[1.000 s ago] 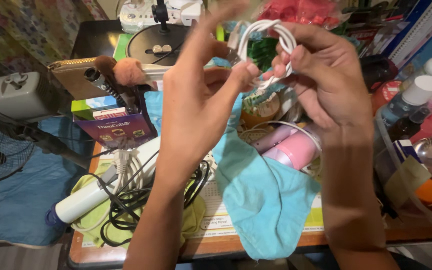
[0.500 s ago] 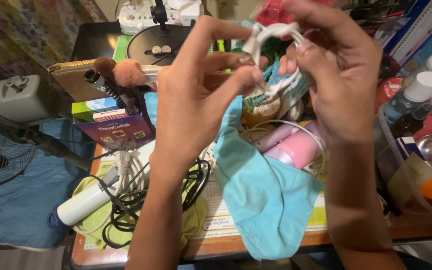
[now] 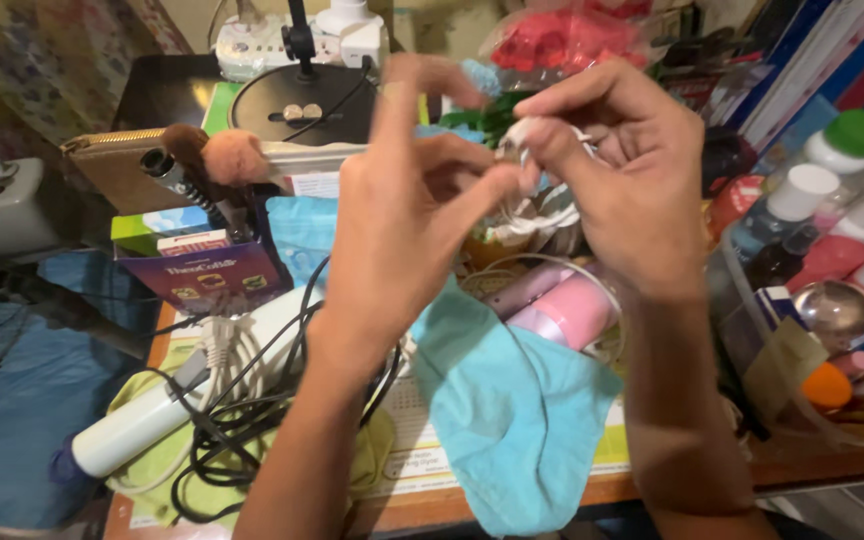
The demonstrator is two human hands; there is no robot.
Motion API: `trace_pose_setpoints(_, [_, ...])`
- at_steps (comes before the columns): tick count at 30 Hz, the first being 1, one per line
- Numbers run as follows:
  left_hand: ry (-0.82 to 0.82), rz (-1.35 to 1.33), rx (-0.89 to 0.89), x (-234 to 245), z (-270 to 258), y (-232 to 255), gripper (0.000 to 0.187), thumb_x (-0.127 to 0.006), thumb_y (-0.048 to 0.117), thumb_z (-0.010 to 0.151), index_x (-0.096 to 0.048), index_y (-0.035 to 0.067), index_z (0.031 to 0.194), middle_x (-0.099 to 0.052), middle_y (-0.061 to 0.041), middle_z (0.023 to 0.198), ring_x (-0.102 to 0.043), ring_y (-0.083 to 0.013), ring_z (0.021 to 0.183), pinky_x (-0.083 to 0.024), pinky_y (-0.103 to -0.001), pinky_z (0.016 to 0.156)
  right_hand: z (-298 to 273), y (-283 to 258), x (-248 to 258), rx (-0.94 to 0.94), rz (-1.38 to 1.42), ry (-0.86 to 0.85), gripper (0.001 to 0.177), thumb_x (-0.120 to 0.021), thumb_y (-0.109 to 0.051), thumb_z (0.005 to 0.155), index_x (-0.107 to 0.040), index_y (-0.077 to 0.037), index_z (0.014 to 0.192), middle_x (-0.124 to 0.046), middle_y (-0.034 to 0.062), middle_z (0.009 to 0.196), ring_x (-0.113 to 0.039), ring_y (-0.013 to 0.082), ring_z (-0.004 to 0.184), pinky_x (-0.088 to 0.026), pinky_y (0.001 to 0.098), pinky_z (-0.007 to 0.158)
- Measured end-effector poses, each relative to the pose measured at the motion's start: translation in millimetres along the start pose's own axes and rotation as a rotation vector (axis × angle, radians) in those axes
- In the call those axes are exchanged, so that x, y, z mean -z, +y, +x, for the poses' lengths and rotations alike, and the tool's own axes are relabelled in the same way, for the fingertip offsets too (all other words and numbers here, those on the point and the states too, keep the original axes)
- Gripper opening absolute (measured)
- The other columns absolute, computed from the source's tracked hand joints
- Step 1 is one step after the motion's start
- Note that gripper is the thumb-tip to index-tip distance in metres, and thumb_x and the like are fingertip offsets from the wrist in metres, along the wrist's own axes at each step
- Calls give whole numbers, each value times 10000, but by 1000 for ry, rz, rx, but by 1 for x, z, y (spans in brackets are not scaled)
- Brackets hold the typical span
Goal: The person coils a white charging cable by hand, wrapping it into a compact loop and securing it with a twist tie. The person then places the bundled cable on the table.
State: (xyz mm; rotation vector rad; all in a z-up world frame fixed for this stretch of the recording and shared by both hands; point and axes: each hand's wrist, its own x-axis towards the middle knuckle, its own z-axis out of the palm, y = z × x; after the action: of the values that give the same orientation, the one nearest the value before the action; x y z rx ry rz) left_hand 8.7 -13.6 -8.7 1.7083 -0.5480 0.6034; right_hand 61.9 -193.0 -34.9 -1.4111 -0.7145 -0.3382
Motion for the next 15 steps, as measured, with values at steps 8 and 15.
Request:
trace_pose_setpoints(8, [250,130,-193,-32,-8,-24,134,-765,67,1015,-651,12,1062,-745,-61,947,-757,-103,809,-600,-254,771,7,23,-8,122,169,152,109,-694,12,1086,-628,22,1173,-670,62,1033,-611,57,855,-503,189,751])
trace_pose_setpoints(15, [297,382,-341,-39,-13,-22,283,-825,109,952,-661,18,1163,-716,-77,1040,-717,-184,853,-569,-302,771,2,26,-12,188,132,234,95,-682,48,1100,-613,26,1162,-648,56,1032,-602,61,875,-509,196,773])
